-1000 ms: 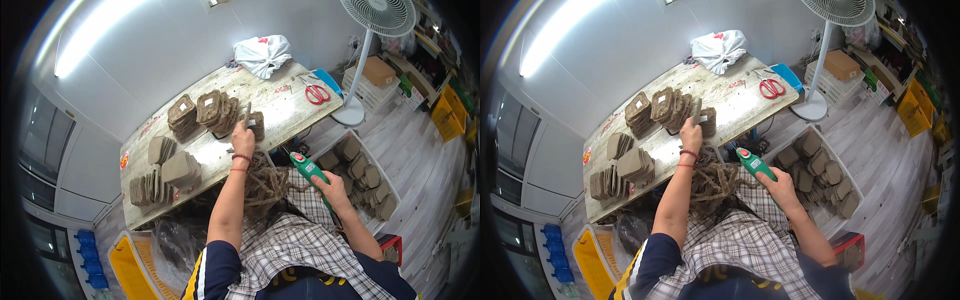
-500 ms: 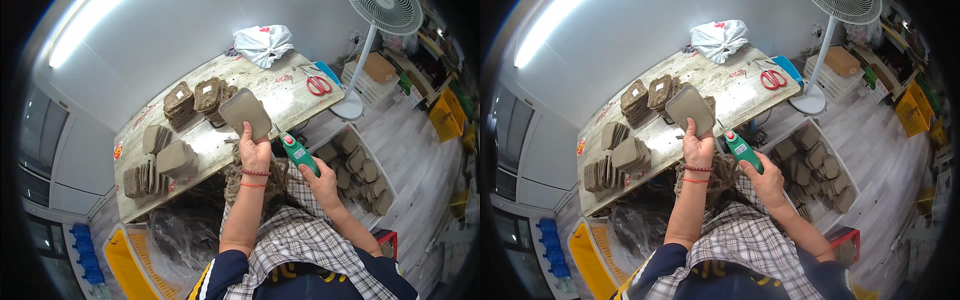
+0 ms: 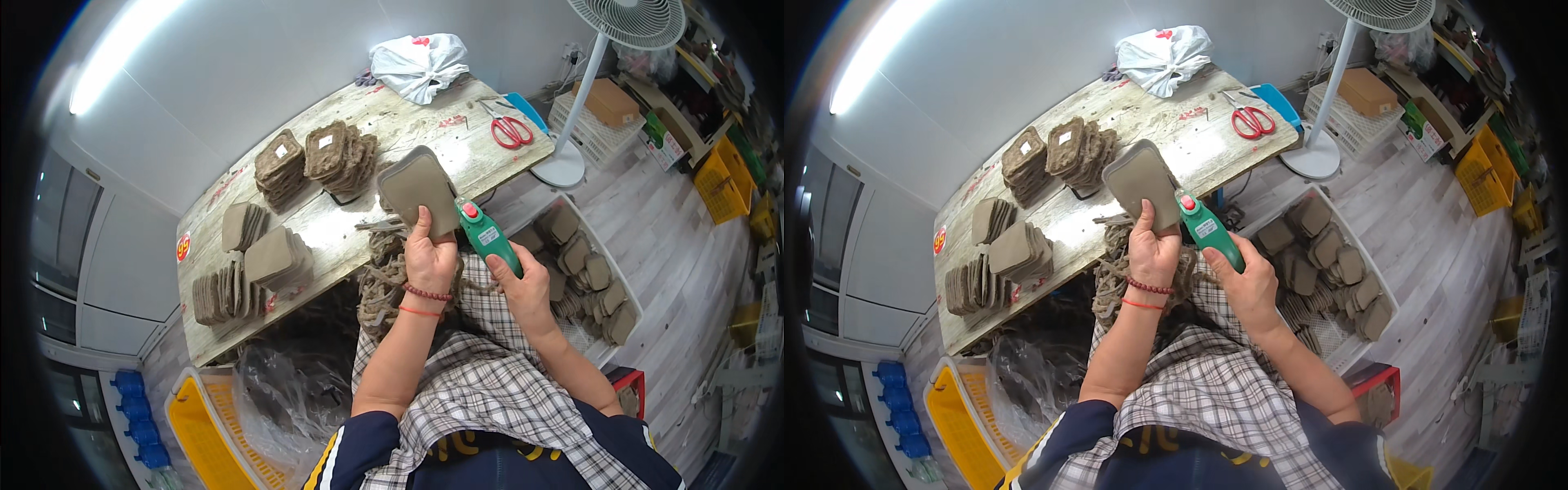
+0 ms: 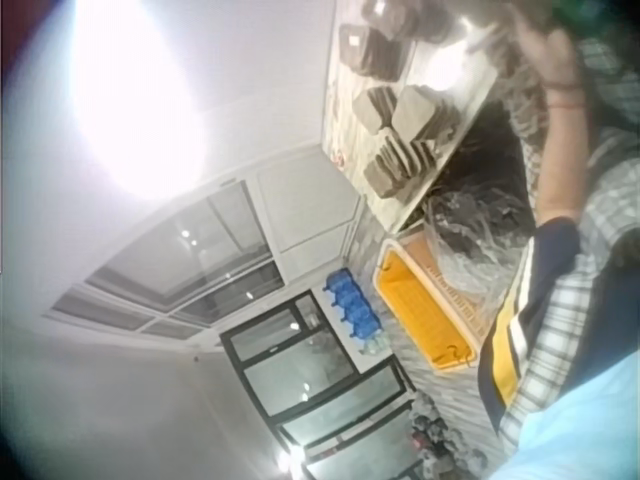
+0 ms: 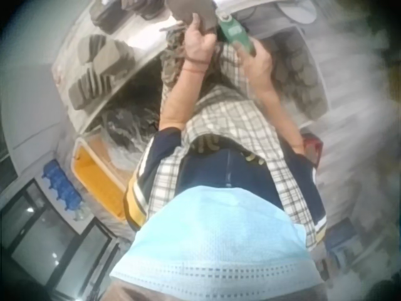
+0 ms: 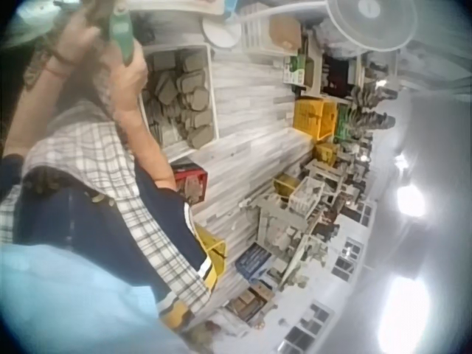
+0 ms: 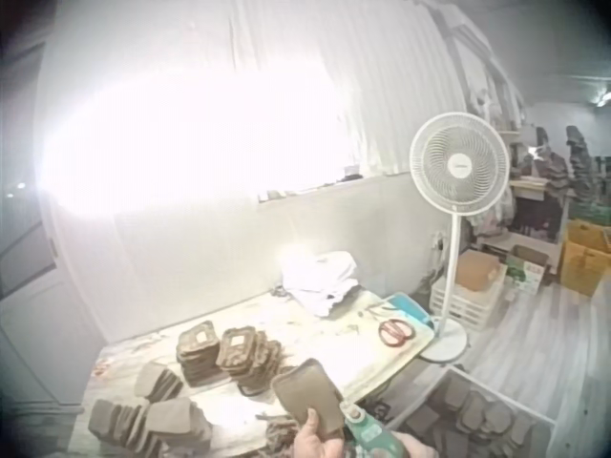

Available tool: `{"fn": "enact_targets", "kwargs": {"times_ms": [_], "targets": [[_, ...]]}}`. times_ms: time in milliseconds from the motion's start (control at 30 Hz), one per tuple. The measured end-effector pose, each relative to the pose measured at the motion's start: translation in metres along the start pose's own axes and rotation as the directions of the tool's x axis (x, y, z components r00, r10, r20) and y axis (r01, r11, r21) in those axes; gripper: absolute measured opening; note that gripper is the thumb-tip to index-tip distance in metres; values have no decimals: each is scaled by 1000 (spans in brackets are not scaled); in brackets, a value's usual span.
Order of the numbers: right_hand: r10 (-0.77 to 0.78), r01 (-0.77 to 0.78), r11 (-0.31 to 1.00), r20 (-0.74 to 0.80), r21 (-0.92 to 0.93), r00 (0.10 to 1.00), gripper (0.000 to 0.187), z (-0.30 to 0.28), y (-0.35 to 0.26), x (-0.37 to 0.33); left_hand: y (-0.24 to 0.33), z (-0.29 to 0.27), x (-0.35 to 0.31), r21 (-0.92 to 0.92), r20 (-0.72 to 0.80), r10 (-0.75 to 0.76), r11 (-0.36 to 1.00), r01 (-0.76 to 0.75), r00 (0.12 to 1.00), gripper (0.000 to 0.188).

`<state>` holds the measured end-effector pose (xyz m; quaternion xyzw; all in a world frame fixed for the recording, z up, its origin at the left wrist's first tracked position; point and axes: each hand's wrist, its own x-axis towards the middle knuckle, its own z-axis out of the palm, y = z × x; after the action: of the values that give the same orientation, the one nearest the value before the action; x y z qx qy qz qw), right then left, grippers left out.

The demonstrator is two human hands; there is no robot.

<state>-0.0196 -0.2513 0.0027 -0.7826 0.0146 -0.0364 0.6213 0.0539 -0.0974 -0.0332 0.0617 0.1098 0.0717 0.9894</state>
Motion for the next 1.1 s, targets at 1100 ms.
{"fn": "enact_targets", "kwargs": {"times_ms": [1100], "targets": [[-29, 64, 989, 247, -133, 969, 50, -53, 1, 13, 72, 1, -37, 839, 63, -198, 542, 55, 978, 34]]}}
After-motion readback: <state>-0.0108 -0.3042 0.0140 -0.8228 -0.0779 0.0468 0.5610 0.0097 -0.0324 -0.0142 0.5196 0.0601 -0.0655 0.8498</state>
